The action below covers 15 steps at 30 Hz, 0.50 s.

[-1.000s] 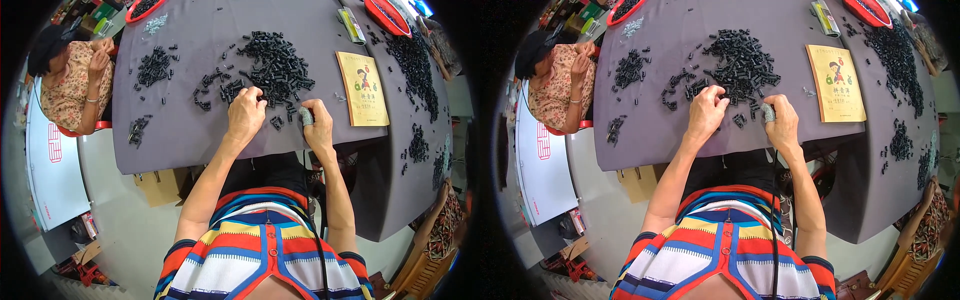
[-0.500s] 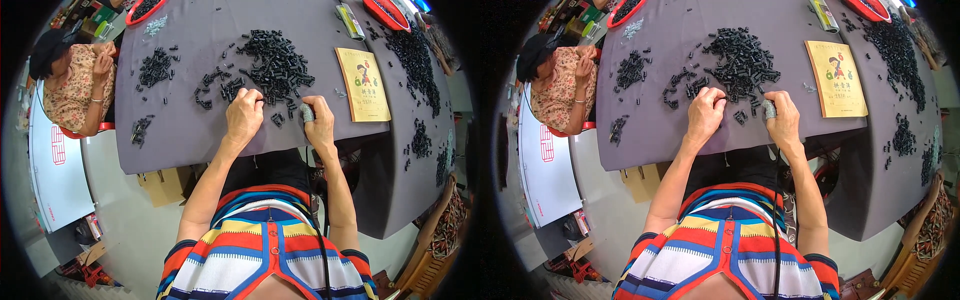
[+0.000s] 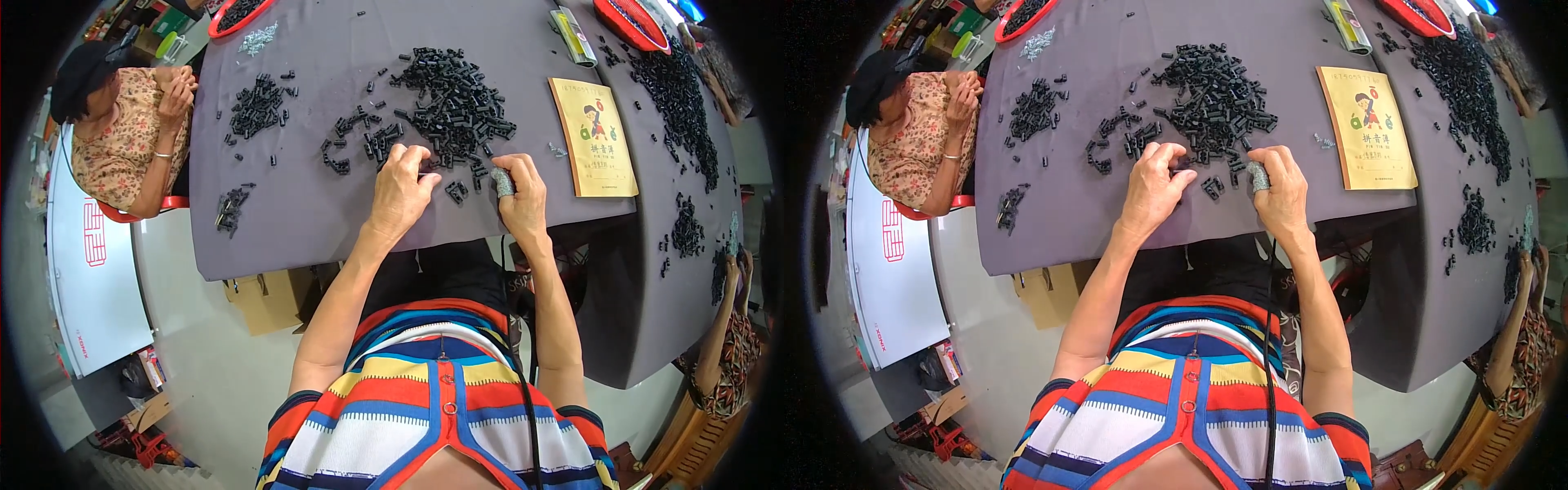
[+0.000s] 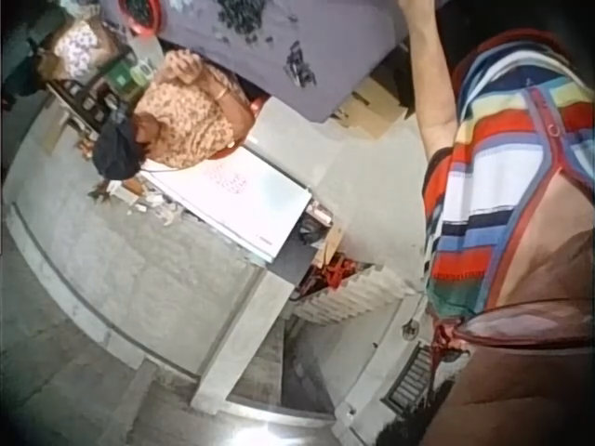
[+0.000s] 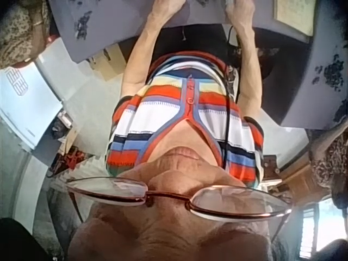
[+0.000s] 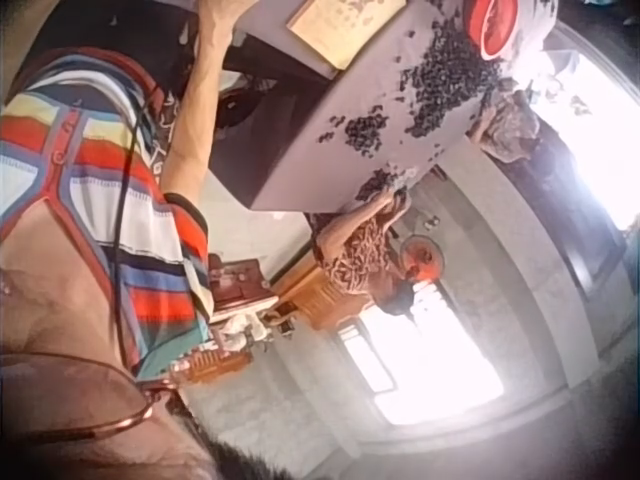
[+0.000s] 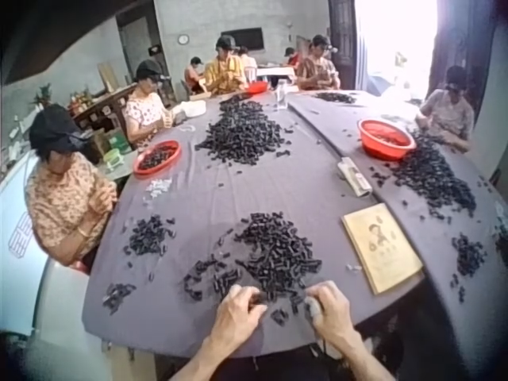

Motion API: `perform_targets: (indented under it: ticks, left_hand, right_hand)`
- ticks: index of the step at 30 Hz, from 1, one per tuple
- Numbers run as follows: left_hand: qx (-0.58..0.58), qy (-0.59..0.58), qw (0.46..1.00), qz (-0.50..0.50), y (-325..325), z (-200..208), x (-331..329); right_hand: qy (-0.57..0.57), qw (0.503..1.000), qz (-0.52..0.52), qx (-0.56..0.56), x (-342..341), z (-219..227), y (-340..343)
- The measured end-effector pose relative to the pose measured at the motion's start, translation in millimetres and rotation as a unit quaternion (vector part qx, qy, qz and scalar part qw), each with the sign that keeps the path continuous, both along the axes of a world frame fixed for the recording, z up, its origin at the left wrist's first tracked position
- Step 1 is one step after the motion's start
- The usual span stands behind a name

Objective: Manually assembling small black plastic components into a container at a workshop table.

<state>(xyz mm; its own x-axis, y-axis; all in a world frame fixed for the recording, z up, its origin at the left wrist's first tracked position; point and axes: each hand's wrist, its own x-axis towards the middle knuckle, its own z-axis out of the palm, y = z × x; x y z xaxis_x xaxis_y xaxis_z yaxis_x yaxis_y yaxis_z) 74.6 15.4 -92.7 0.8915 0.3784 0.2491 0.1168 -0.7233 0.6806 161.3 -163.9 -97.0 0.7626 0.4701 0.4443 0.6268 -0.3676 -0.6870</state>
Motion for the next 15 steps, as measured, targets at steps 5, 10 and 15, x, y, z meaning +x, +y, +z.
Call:
perform_targets:
  ticks: [5, 10, 15]
  left_hand:
    - [-0.023, -0.015, 0.999, -0.021, 7, -2, -11]
    - [-0.008, -0.011, 1.0, -0.017, 5, 1, -12]
    - [-0.093, 0.002, 0.995, 0.023, 10, 0, -14]
  right_hand:
    - [-0.006, 1.0, 0.002, -0.001, 0, -2, 1]
    - [-0.003, 1.0, 0.002, -0.005, 0, -3, 1]
    - [0.0, 1.0, 0.003, -0.006, 1, -3, 0]
